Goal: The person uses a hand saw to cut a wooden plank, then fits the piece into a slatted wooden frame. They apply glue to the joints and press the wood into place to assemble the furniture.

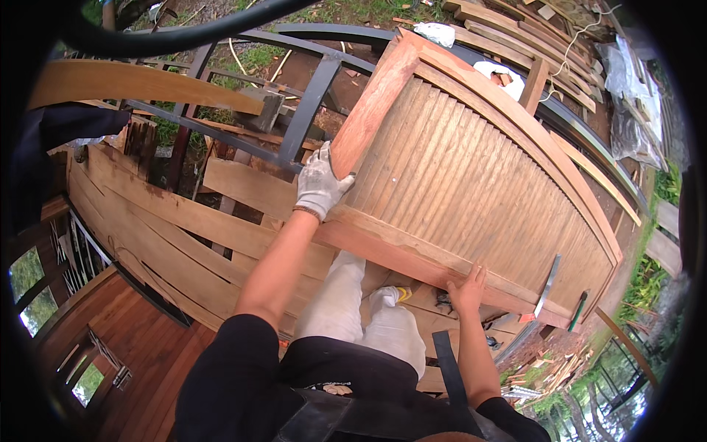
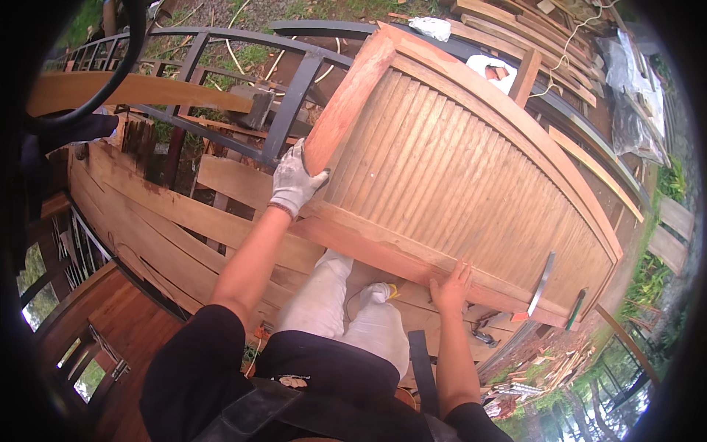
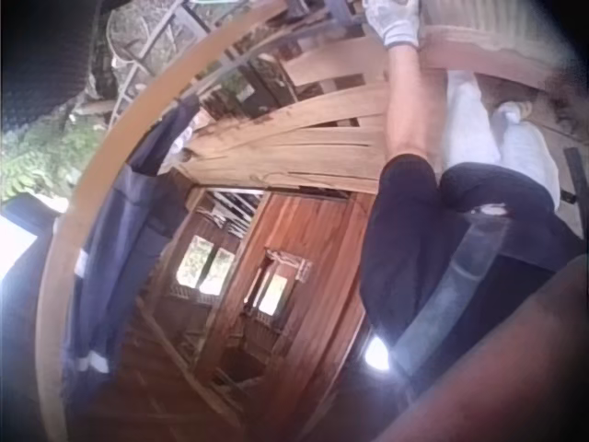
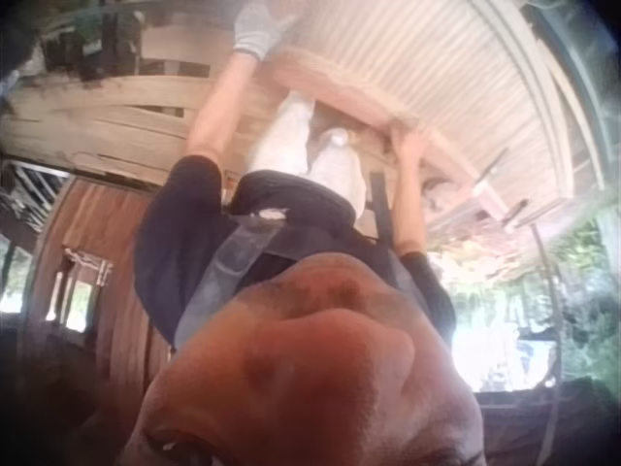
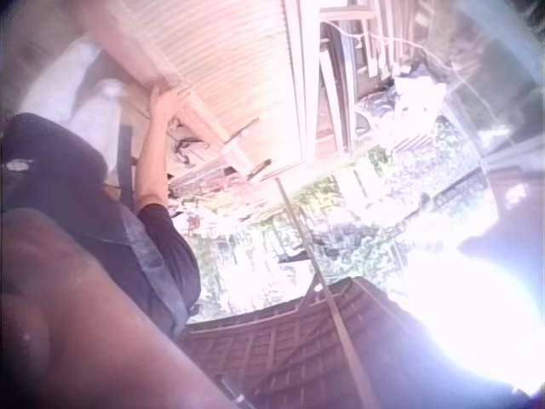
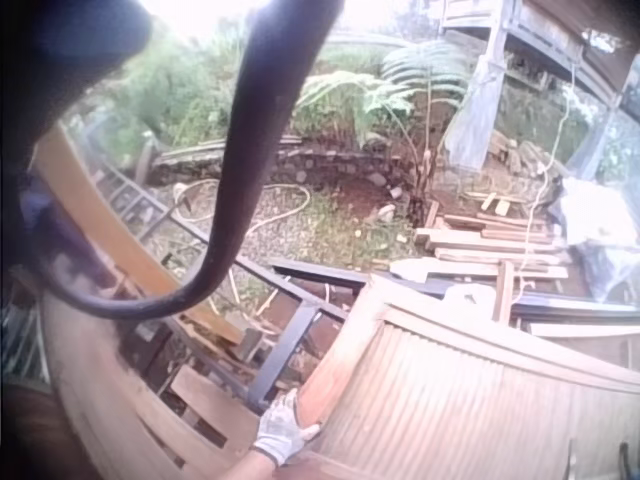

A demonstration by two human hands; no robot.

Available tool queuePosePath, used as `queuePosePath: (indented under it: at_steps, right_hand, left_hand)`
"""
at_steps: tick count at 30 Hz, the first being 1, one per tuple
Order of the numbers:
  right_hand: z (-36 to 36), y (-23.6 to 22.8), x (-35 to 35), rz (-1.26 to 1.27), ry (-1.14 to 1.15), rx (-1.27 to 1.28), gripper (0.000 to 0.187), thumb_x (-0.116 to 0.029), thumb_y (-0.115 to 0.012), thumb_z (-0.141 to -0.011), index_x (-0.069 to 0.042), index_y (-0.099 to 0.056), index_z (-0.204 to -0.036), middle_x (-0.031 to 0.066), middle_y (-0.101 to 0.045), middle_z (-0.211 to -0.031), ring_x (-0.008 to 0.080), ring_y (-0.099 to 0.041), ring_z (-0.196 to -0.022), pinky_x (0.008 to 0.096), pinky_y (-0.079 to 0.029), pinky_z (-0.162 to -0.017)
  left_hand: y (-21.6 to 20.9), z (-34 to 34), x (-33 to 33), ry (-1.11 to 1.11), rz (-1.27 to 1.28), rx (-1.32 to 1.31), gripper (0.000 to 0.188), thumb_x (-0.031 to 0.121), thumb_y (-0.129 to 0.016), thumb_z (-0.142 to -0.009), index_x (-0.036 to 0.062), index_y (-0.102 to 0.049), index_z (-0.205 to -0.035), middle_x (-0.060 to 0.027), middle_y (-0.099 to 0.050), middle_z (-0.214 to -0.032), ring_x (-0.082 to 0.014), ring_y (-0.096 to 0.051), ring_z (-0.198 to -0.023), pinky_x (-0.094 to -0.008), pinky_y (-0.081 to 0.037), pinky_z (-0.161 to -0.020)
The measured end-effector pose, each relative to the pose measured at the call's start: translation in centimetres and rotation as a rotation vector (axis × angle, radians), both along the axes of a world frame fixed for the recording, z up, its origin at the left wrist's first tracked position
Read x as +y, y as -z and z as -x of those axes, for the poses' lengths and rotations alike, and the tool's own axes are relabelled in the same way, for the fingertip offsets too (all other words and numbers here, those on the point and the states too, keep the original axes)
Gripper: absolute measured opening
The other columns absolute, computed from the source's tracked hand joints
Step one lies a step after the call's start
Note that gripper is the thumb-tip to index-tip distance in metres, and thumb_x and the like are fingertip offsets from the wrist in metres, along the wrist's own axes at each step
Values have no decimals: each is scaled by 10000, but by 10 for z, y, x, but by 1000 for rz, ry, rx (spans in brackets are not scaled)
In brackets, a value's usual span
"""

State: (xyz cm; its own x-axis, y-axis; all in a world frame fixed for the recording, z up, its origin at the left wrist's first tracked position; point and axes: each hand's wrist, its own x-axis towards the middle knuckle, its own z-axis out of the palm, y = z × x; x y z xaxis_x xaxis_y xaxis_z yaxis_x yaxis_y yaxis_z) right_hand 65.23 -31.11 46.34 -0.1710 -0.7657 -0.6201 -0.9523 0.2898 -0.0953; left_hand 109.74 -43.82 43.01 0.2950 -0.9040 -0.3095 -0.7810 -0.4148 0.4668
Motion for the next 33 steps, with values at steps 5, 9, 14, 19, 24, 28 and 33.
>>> queuePosePath:
  at_steps: [5, 9, 14, 19, 24, 28, 33]
  right_hand:
    - [-134, -71, -106, 669, -673, -137, 810, -164, -798, -741, -90, -457, -1472, 219, -385, -1551, 402, -367, -1440, 572, -263, -1201]
    - [-139, -56, -131, 458, -813, -459, 422, -89, -708, -766, -92, -687, -1188, 109, -686, -1181, 329, -634, -1143, 501, -454, -1053]
    - [-152, -63, -93, -281, -151, -637, 447, -109, -733, -869, -44, -603, -1292, 132, -677, -1188, 234, -649, -1118, 374, -519, -947]
    - [-243, 11, -85, 94, 396, -1190, 599, -188, -767, -893, 28, -503, -1386, 203, -662, -1246, 252, -647, -1128, 361, -504, -975]
    - [-308, 88, -142, 270, 451, -1201, 546, -142, -745, -906, 22, -503, -1366, 177, -672, -1236, 224, -646, -1142, 355, -508, -967]
    - [-327, 96, -155, 153, 601, -1370, 468, -134, -727, -918, 7, -544, -1325, 153, -678, -1220, 194, -650, -1107, 352, -516, -941]
    - [-291, 69, -132, 205, 151, -920, 448, -129, -703, -918, -10, -554, -1323, 130, -678, -1122, 217, -659, -1029, 346, -518, -935]
  left_hand:
    - [-65, -30, 40, 463, -81, 364, 957, 411, -825, -669, 30, -458, -1466, -231, -577, -1385, -358, -571, -1271, -415, -475, -1070]
    - [-118, -26, 35, 768, -239, 353, 809, 363, -807, -689, 51, -552, -1391, -197, -633, -1308, -343, -576, -1253, -422, -446, -1084]
    - [-159, -15, 29, 370, 636, -104, 664, 160, -803, -718, 48, -568, -1328, -162, -646, -1261, -353, -588, -1204, -460, -425, -1079]
    - [-71, 34, 79, -230, 198, 808, 1035, 274, -891, -711, -10, -322, -1527, -257, -475, -1454, -403, -483, -1346, -462, -380, -1151]
    - [-36, 30, 63, -55, -166, 467, 1268, 461, -890, -676, -3, -147, -1593, -299, -386, -1533, -402, -439, -1411, -435, -401, -1147]
    - [-1, 3, 46, 37, -174, 222, 1256, 469, -859, -694, 18, -118, -1602, -324, -444, -1475, -454, -538, -1289, -468, -478, -1052]
    - [23, -17, 43, 28, -141, 110, 1223, 380, -867, -678, 9, -142, -1590, -319, -443, -1464, -434, -520, -1306, -463, -459, -1069]
